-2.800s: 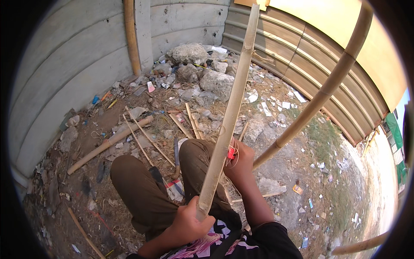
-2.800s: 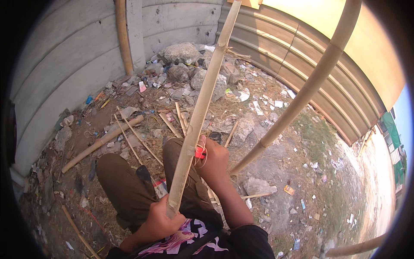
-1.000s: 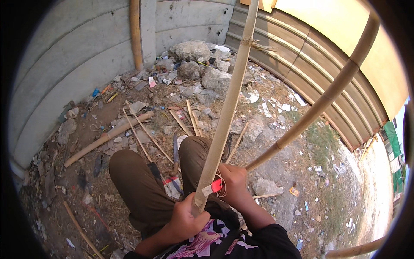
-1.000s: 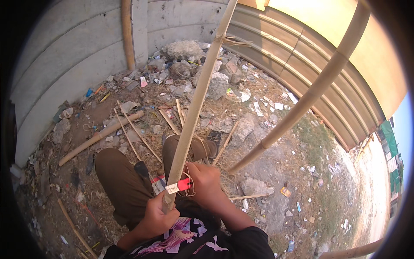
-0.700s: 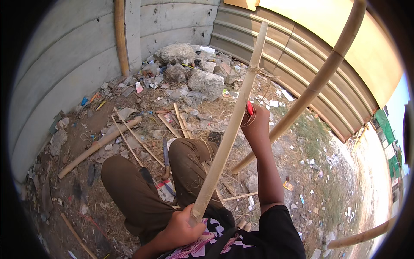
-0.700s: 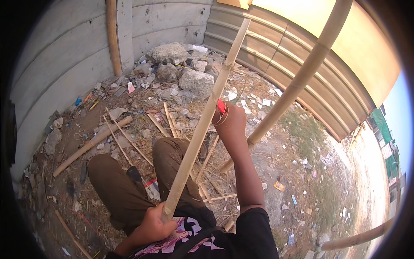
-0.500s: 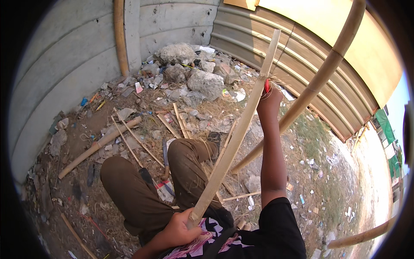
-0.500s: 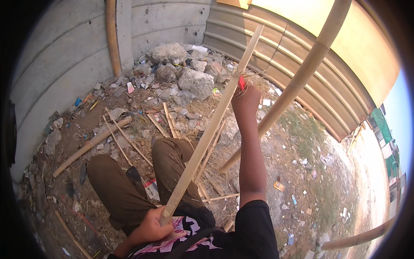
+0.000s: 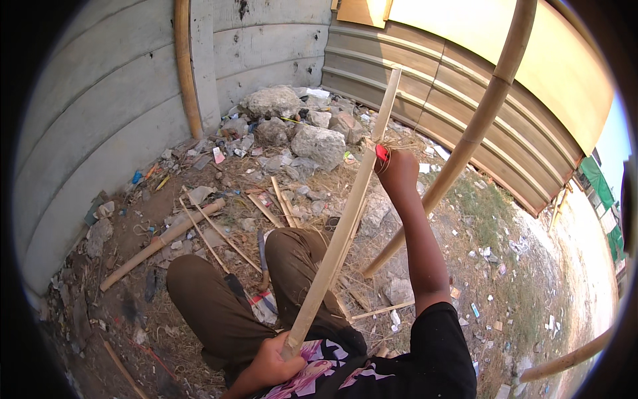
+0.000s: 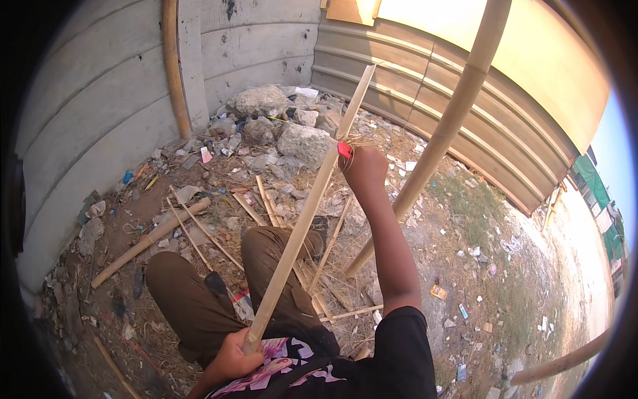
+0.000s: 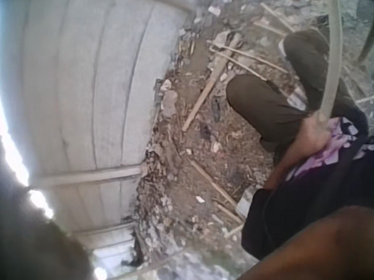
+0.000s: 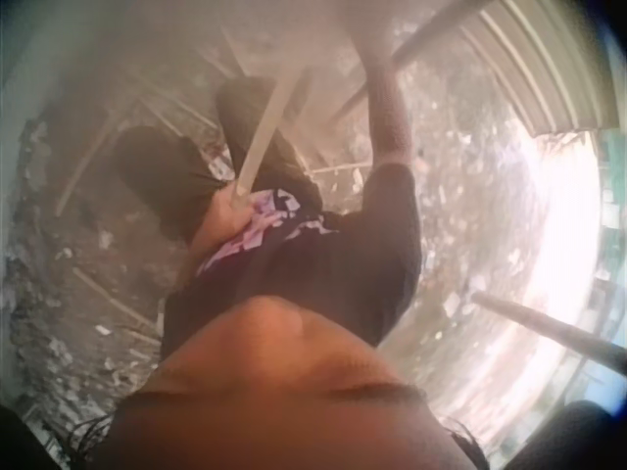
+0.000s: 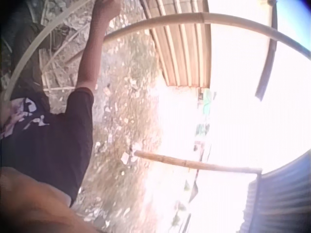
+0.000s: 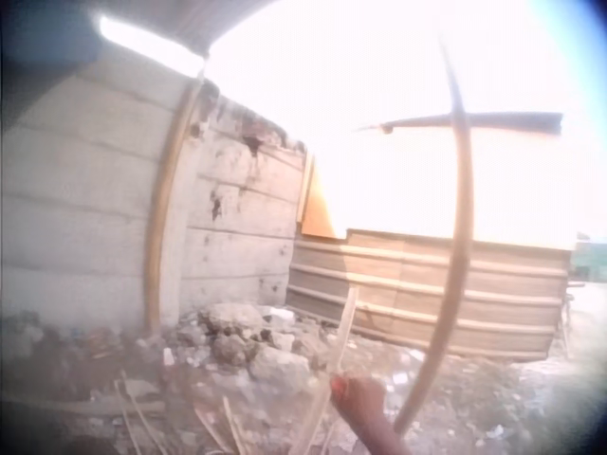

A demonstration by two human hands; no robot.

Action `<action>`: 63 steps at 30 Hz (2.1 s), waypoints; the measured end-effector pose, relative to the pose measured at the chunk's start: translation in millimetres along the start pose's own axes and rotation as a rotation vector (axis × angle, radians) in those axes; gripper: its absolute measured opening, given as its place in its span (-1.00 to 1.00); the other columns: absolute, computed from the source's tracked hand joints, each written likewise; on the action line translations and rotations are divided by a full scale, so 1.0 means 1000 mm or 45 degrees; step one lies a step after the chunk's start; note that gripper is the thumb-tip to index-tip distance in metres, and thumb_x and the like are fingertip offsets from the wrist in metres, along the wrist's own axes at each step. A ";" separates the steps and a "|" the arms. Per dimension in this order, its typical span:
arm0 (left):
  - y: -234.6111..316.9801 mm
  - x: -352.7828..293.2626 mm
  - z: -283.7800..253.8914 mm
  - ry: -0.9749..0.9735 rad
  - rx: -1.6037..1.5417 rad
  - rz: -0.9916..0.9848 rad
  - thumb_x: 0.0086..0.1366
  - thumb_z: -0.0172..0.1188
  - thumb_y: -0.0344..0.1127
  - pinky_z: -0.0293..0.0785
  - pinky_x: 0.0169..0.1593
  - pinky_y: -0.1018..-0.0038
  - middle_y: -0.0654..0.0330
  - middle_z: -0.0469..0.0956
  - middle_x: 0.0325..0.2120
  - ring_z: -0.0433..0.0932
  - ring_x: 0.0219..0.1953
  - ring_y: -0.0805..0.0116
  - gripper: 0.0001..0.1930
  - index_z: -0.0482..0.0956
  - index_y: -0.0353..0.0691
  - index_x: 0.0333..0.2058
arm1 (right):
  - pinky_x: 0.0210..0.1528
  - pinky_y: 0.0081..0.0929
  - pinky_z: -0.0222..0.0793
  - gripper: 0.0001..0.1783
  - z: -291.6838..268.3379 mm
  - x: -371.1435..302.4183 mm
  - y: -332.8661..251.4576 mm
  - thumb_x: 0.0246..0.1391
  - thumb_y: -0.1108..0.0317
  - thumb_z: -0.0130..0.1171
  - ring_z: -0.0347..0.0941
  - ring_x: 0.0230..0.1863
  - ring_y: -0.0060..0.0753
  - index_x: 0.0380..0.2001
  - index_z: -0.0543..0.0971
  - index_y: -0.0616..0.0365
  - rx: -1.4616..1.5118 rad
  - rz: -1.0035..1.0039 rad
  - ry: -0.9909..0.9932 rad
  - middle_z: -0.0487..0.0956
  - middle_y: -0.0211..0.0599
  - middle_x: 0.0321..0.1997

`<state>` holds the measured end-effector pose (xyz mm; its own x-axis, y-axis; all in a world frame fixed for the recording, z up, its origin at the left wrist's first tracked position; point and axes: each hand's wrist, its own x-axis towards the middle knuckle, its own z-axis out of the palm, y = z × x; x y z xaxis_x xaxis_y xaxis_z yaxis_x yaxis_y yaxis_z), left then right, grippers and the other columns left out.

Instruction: The person sits on the ground and uses a red utility knife to shave a long bamboo stick, removing thin strips of material. The person holds the bamboo with the left hand and scrapes along its length with the right hand, occasionally rotating the stick to work on different sides.

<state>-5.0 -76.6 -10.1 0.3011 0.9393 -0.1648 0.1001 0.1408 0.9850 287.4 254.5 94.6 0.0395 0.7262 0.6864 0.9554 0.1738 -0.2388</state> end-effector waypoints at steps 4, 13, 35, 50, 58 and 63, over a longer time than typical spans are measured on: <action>0.011 -0.003 0.003 0.024 -0.060 -0.082 0.07 0.32 -0.39 0.47 -0.26 0.58 0.29 0.60 -0.43 0.51 -0.39 0.62 -0.55 0.53 -0.39 -0.03 | -0.46 -0.06 0.42 -0.75 -0.020 -0.029 -0.016 -0.07 0.22 0.29 0.53 -0.55 0.11 -0.58 0.53 0.16 0.159 -0.280 0.096 0.52 -0.03 -0.66; 0.020 -0.011 0.004 -0.005 0.043 0.019 0.15 0.24 -0.45 0.38 -0.28 0.59 0.34 0.50 -0.47 0.41 -0.40 0.64 -0.79 0.53 -0.34 -0.22 | -0.47 -0.06 0.43 -0.77 -0.029 -0.009 0.012 -0.10 0.21 0.31 0.52 -0.54 0.15 -0.53 0.60 0.15 0.022 -0.022 0.069 0.54 0.00 -0.63; 0.001 -0.011 -0.024 0.309 -0.115 -0.016 0.10 0.23 -0.49 0.31 -0.40 0.59 0.40 0.40 -0.55 0.33 -0.49 0.69 -0.80 0.45 -0.31 -0.28 | 0.02 -0.11 0.51 -0.36 0.115 -0.403 0.168 -0.22 -0.01 0.41 0.61 -0.05 0.12 -0.15 0.66 0.30 -0.164 0.685 -1.786 0.65 0.16 -0.12; -0.025 -0.001 -0.038 0.174 -0.118 -0.282 0.07 0.24 -0.47 0.37 -0.33 0.59 0.41 0.47 -0.48 0.37 -0.43 0.66 -0.55 0.52 -0.43 -0.01 | -0.26 -0.03 0.40 -0.66 0.045 -0.293 0.031 0.33 0.12 0.03 0.57 -0.29 0.18 -0.10 0.46 0.19 0.491 0.543 -0.852 0.59 0.11 -0.44; -0.047 -0.067 -0.069 0.162 -0.190 -0.637 0.16 0.19 -0.47 0.17 -0.61 0.65 0.41 0.40 -0.65 0.31 -0.70 0.66 -0.72 0.55 -0.33 -0.11 | -0.23 0.03 0.42 -0.65 0.037 -0.222 -0.016 0.32 0.09 0.03 0.57 -0.28 0.22 -0.06 0.39 0.15 0.393 0.360 -0.809 0.62 0.06 -0.38; -0.055 -0.102 -0.087 0.105 -0.363 -0.727 0.19 0.22 -0.43 0.17 -0.56 0.67 0.44 0.42 -0.60 0.32 -0.65 0.70 -0.75 0.55 -0.32 -0.13 | -0.32 -0.12 0.35 -0.64 0.064 -0.234 -0.008 0.38 0.07 -0.02 0.51 -0.41 0.09 -0.19 0.50 0.17 1.062 0.554 -0.759 0.56 -0.01 -0.47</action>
<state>-123.4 -152.7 -42.8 0.1999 0.7111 -0.6740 -0.0362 0.6928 0.7202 251.5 125.7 -107.7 -0.0376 0.9982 0.0460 0.3892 0.0570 -0.9194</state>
